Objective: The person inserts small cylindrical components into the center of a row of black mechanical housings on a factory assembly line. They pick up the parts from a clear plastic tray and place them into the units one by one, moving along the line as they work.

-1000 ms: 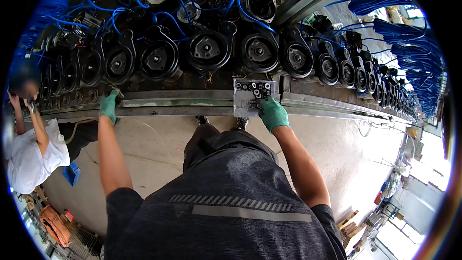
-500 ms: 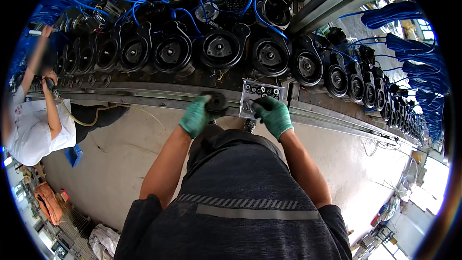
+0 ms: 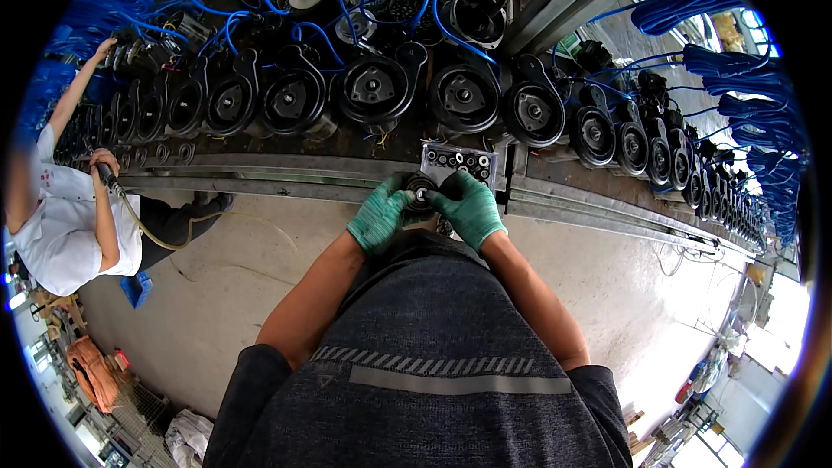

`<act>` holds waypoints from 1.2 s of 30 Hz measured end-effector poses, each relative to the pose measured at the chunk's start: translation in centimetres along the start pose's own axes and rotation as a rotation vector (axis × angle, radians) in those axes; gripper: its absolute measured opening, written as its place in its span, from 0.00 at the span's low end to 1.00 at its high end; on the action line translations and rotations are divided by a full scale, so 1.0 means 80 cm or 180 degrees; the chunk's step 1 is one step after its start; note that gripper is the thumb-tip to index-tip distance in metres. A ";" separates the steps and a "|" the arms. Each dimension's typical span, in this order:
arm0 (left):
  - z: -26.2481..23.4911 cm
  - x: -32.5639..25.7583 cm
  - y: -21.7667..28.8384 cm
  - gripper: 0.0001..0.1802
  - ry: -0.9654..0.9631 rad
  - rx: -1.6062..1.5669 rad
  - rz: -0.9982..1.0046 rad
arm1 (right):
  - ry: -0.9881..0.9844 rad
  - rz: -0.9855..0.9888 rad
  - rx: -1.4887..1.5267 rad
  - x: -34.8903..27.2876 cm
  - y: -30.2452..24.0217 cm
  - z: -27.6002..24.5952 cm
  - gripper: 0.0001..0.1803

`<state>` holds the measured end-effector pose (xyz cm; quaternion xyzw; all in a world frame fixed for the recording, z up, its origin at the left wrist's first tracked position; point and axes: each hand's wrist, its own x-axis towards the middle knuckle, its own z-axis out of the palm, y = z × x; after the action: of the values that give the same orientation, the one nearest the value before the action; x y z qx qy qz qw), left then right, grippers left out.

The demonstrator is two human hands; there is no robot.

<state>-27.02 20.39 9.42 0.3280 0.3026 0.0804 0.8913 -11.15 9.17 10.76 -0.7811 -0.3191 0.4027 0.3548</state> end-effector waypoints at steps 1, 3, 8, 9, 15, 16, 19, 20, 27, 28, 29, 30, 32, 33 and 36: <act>0.004 -0.002 0.001 0.23 -0.0003 0.0011 -0.0001 | 0.0095 0.0007 -0.0018 -0.002 0.001 -0.001 0.15; 0.009 -0.006 0.003 0.22 -0.0003 0.0086 0.0014 | 0.0280 0.0021 -0.0056 -0.008 -0.003 -0.003 0.16; 0.012 -0.006 -0.001 0.20 0.0000 0.0311 0.0071 | -0.0133 0.0194 0.0932 -0.006 0.012 -0.001 0.17; 0.011 -0.006 -0.002 0.20 0.0000 0.0394 0.0068 | -0.0190 0.0157 0.1056 -0.005 0.012 -0.001 0.16; 0.003 -0.007 -0.006 0.21 0.0059 0.0914 0.0127 | -0.0329 0.0280 0.0666 -0.004 0.005 -0.003 0.17; 0.003 -0.008 -0.007 0.22 0.0083 0.0994 0.0131 | -0.0347 0.0238 0.0592 -0.005 0.003 -0.003 0.17; -0.010 0.000 -0.024 0.21 0.0205 0.1436 0.0274 | -0.0386 0.0079 0.0360 -0.006 0.001 0.000 0.17; -0.013 0.003 -0.031 0.21 0.0247 0.1608 0.0334 | -0.0381 0.0022 0.0270 -0.005 0.004 0.003 0.17; 0.023 -0.011 0.001 0.19 0.0698 0.1277 0.0157 | -0.0035 0.0066 0.0000 -0.006 -0.013 0.025 0.17; 0.018 -0.011 0.000 0.19 0.0681 0.1271 0.0187 | -0.0015 0.0077 0.0053 -0.005 -0.010 0.027 0.17; 0.010 -0.012 -0.001 0.19 0.0690 0.1262 0.0222 | -0.0021 0.0079 0.0108 -0.005 -0.003 0.032 0.17; -0.010 -0.003 -0.022 0.19 0.0736 0.1602 0.0485 | -0.0043 0.0043 0.0172 -0.002 -0.005 0.037 0.17; -0.034 0.001 -0.040 0.20 0.1038 0.3053 0.1010 | -0.0163 -0.0044 0.0247 -0.004 -0.014 0.033 0.15; -0.036 -0.004 -0.032 0.21 0.0810 0.2617 0.1025 | -0.0341 -0.0082 0.0535 -0.002 -0.008 0.030 0.16; -0.050 -0.042 0.025 0.20 0.1256 0.1927 0.1320 | -0.0586 0.0402 0.1798 -0.011 -0.033 0.011 0.21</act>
<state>-32.01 22.93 9.88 0.6076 0.4051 0.2268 0.6444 -12.85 10.13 12.88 -0.6300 -0.1761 0.5660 0.5018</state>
